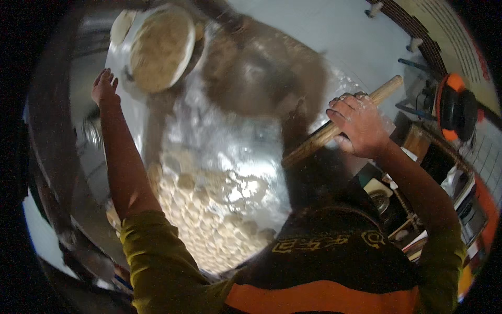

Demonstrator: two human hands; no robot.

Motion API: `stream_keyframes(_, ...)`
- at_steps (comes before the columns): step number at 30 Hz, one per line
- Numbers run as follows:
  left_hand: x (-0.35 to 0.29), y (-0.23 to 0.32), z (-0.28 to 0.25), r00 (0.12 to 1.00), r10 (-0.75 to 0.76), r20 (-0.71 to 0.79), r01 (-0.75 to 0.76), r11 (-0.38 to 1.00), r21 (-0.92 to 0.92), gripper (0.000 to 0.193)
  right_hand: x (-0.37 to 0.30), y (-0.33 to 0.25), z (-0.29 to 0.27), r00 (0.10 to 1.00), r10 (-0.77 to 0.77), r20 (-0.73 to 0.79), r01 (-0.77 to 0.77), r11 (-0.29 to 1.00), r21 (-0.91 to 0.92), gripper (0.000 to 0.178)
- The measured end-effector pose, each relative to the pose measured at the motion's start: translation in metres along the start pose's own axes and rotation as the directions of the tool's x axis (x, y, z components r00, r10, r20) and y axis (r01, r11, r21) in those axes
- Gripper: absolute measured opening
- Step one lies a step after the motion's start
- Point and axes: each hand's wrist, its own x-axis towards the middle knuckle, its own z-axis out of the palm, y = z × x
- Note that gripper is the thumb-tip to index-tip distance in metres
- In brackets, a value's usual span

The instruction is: The person weighs small dough portions on a digital scale, then uses a rolling pin to flatten each portion into a circular wrapper. The wrappers are placed in neat rows on a floured metal countertop.

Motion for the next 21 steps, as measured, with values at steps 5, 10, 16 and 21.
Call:
stream_keyframes(5, -0.151, 0.001, -0.093, 0.997, 0.012, 0.080, -0.017, 0.998, 0.066, 0.024, -0.001, -0.001, 0.000, 0.997, -0.027, -0.074, 0.026, 1.000, -0.013, 0.050)
stream_keyframes(10, -0.305, -0.019, -0.154, 0.999, -0.041, 0.004, 0.040, 0.992, 0.118, 0.008, -0.005, 0.003, 0.006, 0.996, -0.011, -0.090, 0.014, 0.999, 0.031, 0.048)
stream_keyframes(16, -0.381, -0.043, -0.119, 0.998, -0.055, -0.038, 0.065, 0.665, 0.744, 0.029, -0.011, 0.015, 0.039, 0.941, -0.150, -0.303, 0.120, 0.986, -0.116, 0.046)
stream_keyframes(21, -0.411, -0.040, -0.106, 0.982, 0.067, -0.174, 0.058, 0.778, 0.625, 0.036, -0.014, 0.009, 0.024, 0.937, -0.185, -0.296, 0.162, 0.982, -0.101, 0.045)
